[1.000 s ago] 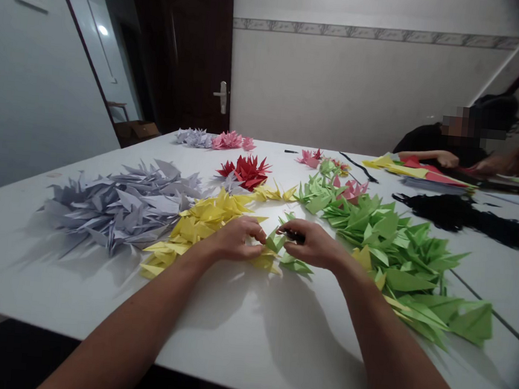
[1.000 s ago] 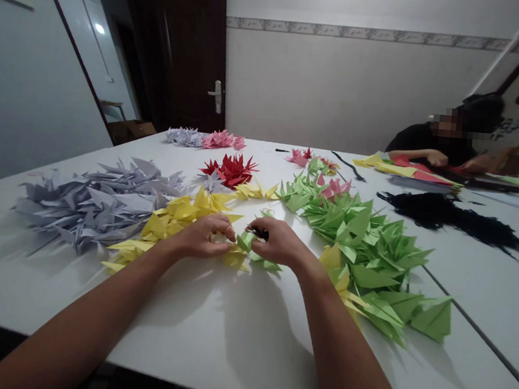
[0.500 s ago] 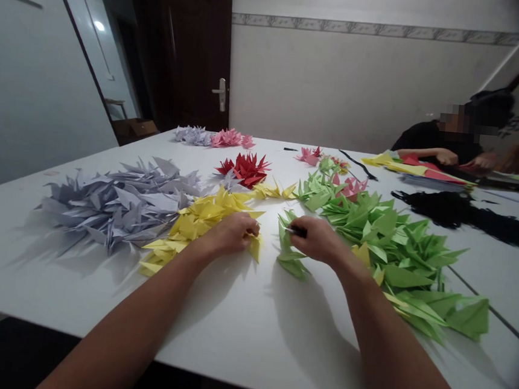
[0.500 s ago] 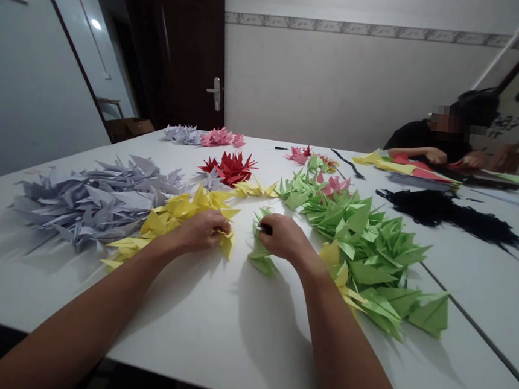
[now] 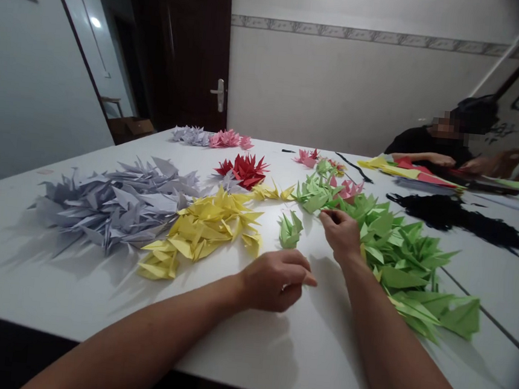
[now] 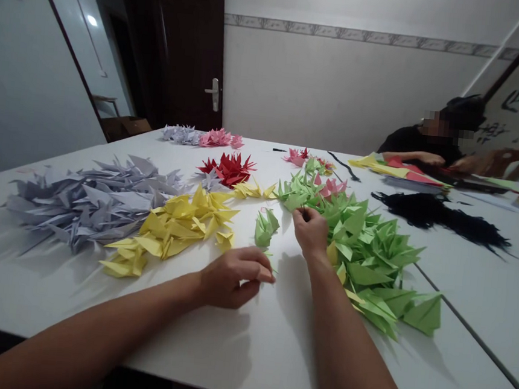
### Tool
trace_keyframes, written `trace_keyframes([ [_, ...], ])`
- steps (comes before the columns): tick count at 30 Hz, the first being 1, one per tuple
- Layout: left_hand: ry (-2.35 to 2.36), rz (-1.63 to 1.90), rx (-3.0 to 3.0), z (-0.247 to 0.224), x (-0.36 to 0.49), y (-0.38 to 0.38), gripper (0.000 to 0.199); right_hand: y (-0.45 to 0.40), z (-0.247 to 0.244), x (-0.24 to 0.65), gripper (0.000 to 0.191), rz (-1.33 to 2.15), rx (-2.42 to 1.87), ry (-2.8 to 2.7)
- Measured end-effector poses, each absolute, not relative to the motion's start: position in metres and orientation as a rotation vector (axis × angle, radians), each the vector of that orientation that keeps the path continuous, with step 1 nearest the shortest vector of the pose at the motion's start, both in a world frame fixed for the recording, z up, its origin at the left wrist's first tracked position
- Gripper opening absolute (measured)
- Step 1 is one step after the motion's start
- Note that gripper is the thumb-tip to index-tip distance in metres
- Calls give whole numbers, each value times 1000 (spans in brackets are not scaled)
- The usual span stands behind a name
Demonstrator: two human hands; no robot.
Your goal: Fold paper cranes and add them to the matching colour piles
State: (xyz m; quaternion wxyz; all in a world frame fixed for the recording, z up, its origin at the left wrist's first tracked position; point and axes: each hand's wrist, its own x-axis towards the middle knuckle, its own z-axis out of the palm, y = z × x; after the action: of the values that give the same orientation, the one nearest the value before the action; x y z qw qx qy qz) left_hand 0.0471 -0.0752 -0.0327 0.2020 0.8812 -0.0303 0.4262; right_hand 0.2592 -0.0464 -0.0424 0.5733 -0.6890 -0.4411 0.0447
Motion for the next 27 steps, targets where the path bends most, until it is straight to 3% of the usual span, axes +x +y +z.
trace_keyframes([
  [9, -91, 1147, 2367, -47, 58, -86, 27, -13, -57, 267, 42, 4, -1712, -898],
  [16, -119, 1249, 2331, -44, 50, -76, 27, 24, -46, 267, 19, -85, -1717, -904],
  [22, 287, 1440, 1860, -39, 46, -60, 32, -26, -16, 218, 25, -160, -1534, -1094],
  [25, 453, 1359, 1404, -33, 47, -55, 42, -66, -9, 188, 16, -284, -1276, -1405],
  [27, 455, 1268, 1218, -29, 47, -52, 38, -85, -11, 175, 14, -312, -1205, -1549],
])
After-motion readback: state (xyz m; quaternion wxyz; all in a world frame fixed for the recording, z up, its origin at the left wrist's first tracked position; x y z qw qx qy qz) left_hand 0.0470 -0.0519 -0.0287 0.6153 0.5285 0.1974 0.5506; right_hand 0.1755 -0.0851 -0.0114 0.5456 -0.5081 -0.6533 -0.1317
